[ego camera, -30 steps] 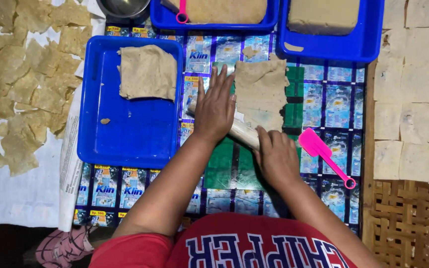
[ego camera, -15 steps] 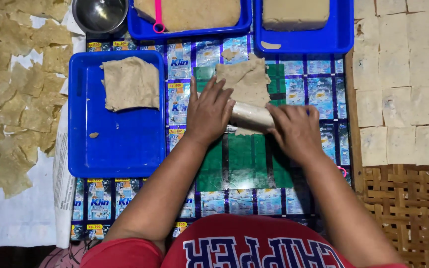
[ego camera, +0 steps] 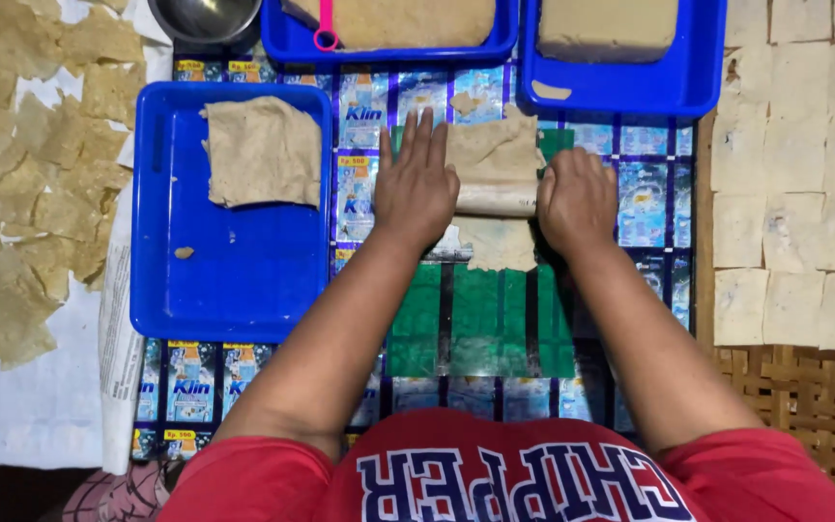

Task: Rolling out and cutting dough on a prepared workspace.

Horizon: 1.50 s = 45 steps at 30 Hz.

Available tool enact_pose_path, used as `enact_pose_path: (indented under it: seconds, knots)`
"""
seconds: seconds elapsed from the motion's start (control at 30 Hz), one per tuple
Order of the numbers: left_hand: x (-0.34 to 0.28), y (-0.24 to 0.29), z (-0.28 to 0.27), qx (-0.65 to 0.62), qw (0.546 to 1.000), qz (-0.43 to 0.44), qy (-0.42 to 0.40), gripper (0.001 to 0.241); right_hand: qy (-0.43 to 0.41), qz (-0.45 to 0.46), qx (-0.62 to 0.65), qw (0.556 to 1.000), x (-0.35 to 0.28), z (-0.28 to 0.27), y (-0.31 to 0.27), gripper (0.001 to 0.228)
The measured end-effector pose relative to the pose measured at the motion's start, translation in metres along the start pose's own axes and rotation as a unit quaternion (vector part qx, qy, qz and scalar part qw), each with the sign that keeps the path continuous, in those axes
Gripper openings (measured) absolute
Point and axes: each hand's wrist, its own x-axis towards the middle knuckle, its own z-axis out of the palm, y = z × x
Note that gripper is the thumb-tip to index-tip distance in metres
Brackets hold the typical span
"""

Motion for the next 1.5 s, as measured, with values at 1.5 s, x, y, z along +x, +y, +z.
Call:
enact_pose_path:
  seconds: [1.5]
  knots:
    - [-0.188,0.025,0.011,0.045,0.986,0.019,0.161,0.062,0.007,-0.295,0.050,0.954,0.008,-0.034,-0.066,0.029]
